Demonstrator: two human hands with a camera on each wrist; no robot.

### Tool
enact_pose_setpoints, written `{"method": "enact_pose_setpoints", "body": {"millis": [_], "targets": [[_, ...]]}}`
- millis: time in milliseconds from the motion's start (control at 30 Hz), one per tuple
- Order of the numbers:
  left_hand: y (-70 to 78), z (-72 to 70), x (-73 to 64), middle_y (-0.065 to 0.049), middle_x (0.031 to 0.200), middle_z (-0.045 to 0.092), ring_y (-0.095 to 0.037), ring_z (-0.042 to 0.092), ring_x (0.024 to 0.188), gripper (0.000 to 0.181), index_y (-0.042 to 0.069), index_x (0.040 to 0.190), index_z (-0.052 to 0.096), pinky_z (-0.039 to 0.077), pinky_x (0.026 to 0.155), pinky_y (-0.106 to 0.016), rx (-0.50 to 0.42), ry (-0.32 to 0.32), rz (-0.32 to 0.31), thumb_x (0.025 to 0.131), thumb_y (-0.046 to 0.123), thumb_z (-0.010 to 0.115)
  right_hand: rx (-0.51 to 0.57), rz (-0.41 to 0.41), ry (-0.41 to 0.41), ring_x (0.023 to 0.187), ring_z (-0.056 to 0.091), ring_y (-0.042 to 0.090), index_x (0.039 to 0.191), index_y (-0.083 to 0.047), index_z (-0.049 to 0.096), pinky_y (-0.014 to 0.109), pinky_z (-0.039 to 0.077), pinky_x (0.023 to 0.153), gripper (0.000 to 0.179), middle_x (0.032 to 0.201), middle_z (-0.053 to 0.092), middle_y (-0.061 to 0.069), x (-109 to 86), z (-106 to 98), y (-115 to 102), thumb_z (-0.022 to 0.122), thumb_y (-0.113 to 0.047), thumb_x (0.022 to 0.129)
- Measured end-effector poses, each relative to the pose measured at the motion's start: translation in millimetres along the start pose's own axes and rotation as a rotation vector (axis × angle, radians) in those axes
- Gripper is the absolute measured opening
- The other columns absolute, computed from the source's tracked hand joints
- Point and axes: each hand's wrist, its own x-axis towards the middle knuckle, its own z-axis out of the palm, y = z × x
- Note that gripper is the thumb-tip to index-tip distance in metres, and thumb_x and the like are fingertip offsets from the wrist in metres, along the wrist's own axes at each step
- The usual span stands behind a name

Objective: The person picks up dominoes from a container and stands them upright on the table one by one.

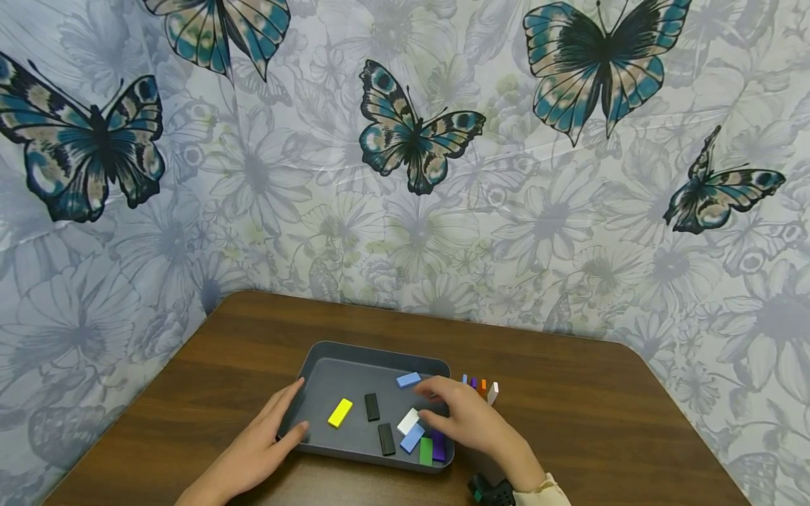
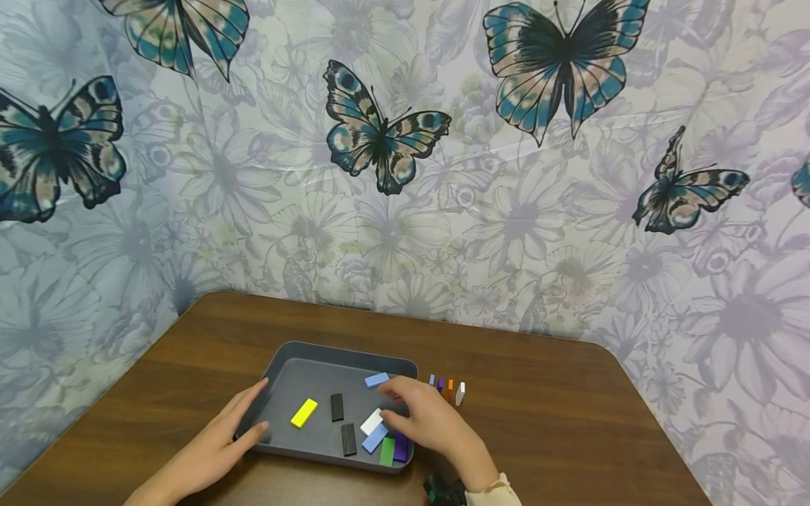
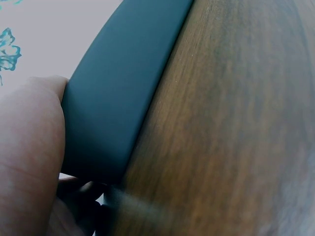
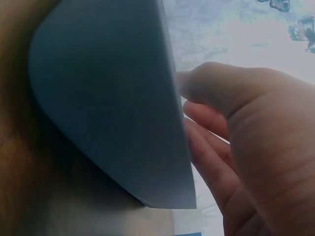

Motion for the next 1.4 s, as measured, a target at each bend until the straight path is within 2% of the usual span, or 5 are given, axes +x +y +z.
{"method": "enact_pose_setpoints", "body": {"millis": [400,667,867,1167,1400], "targets": [[-1.7,0.4,0.2,-0.005,0.157,0.024,-0.03,0.029,0.141,0.071,0.024,0.155,0.017,0.035,0.104,-0.058,-0.015,-0.004,-0.02,0.098,0.05,0.049,-0.023,-0.014,-0.039,0.103,0.066,0.014,0.119,-0.01,0.061,0.027,0.054,0.086,0.028,0.116,0.066,0.002,4.1,12.7,-4.7,0.065,-0.021,0.093],[-2.5,0.8,0.2,-0.004,0.157,0.024,-0.029,0.03,0.141,0.071,0.023,0.155,0.017,0.035,0.104,-0.057,-0.016,0.001,-0.018,0.098,0.049,0.049,-0.06,-0.018,-0.062,0.102,0.065,0.011,0.119,-0.013,0.062,0.029,0.054,0.085,0.027,0.114,0.066,-0.002,5.0,19.6,-5.9,0.065,-0.021,0.093],[-1.1,0.5,0.4,-0.005,0.156,0.025,-0.029,0.031,0.141,0.07,0.023,0.155,0.017,0.036,0.103,-0.057,-0.004,0.013,-0.007,0.098,0.048,0.049,-0.119,-0.023,-0.06,0.101,0.064,0.009,0.117,-0.014,0.063,0.026,0.052,0.086,0.025,0.111,0.067,-0.004,5.9,21.6,-6.1,0.065,-0.021,0.093],[0.3,-1.1,-0.4,-0.004,0.157,0.023,-0.029,0.03,0.141,0.07,0.024,0.155,0.017,0.036,0.104,-0.057,-0.011,-0.003,-0.012,0.098,0.049,0.049,-0.175,-0.016,-0.058,0.1,0.062,0.009,0.114,-0.014,0.066,0.026,0.051,0.086,0.023,0.109,0.067,-0.005,5.7,22.9,-7.3,0.066,-0.019,0.092],[0.7,-1.1,-1.4,-0.004,0.157,0.024,-0.028,0.031,0.141,0.069,0.023,0.155,0.017,0.036,0.103,-0.056,0.0,0.005,-0.007,0.098,0.048,0.048,-0.219,-0.054,-0.035,0.098,0.061,0.007,0.11,-0.015,0.068,0.025,0.051,0.084,0.02,0.105,0.067,-0.007,5.4,25.3,-7.3,0.067,-0.021,0.091]]}}
